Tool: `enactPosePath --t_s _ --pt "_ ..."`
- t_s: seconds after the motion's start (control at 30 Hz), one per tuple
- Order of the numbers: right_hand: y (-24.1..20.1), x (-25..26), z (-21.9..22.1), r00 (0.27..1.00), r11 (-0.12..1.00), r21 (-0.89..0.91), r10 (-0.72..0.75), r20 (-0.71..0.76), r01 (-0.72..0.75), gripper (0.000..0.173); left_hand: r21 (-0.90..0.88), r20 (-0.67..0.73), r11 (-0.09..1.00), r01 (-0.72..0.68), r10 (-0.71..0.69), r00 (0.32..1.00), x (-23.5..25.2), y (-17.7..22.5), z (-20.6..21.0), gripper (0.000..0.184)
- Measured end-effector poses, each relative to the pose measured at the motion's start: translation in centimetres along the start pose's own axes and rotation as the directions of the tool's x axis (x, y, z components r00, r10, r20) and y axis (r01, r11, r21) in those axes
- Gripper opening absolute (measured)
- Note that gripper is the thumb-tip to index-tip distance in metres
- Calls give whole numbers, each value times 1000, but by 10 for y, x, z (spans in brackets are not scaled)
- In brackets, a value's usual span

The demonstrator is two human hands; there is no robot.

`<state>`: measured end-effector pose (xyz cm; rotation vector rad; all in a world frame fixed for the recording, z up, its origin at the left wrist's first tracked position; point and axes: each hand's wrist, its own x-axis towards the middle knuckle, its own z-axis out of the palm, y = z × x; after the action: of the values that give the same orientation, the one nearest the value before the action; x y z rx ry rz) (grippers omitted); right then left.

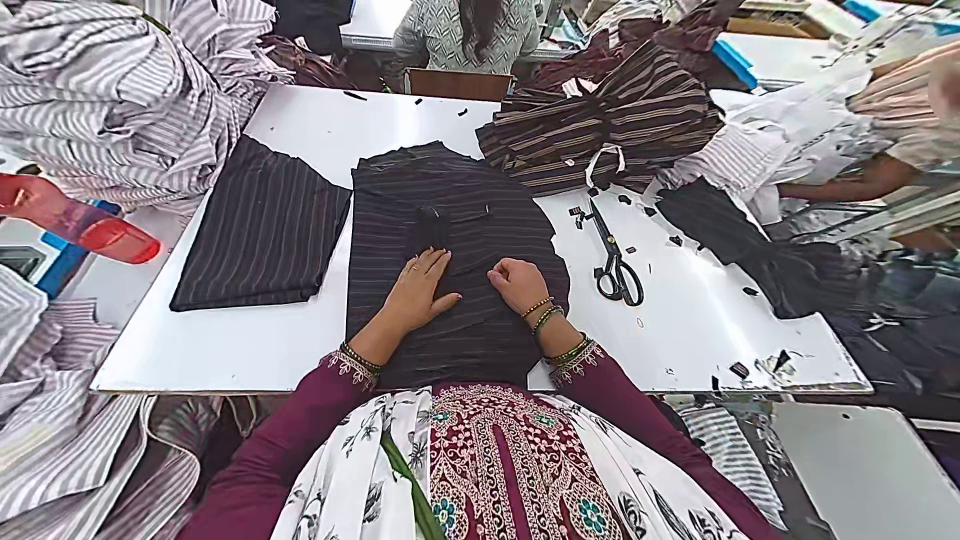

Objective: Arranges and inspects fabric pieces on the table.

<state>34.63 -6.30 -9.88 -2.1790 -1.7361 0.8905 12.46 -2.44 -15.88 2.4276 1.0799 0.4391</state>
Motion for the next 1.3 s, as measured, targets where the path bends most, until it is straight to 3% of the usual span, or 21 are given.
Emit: enactPosePath --t_s 0.1,0.33,0.53,0.6,0.7,0.77,0.87,0.93,1.0,1.07,1.13,1.2,1.3 --pt "6 0 -1 999 999 -9 -41 -5 41 26 -100 -90 993 55 -64 994 -12 8 4 67" --pt "14 0 -6 998 997 -52 -49 28 51 28 -110 -193 993 50 -71 979 -14 14 10 43" --pt "14 0 -2 998 992 -107 -66 20 68 29 -294 -375 950 108 -219 901 -15 12 1 29" --pt "15 -1 0 997 990 -116 -81 2 81 29 -472 -360 863 183 -378 853 -14 7 -7 33" --pt "17 -1 3 993 989 -101 -115 -26 112 29 -789 -254 583 193 -597 761 -11 -5 -25 37" --pt "19 -1 4 990 987 -95 -136 -42 132 29 -887 -193 440 141 -629 753 -13 -11 -35 36" --pt "19 -1 5 987 985 -94 -150 -63 144 28 -924 -186 377 67 -594 783 -16 -17 -36 33" --pt "20 0 7 985 985 -91 -155 -75 148 28 -908 -234 419 23 -551 801 -16 -17 -33 31" --pt "22 1 7 984 985 -85 -155 -83 148 28 -823 -320 568 7 -473 821 -15 -16 -23 23" --pt "23 1 8 984 986 -80 -156 -89 149 28 -582 -370 812 51 -320 872 -14 -12 -14 20" --pt "24 2 10 981 985 -79 -164 -104 156 27 -259 -357 965 36 -130 925 -12 -8 -4 27" --pt "25 1 10 980 985 -70 -162 -118 155 26 -52 -305 999 -15 -1 952 -11 -5 3 31" --pt "25 0 12 976 991 -12 -136 -170 136 21 20 -254 998 -64 67 965 -9 -6 6 30"
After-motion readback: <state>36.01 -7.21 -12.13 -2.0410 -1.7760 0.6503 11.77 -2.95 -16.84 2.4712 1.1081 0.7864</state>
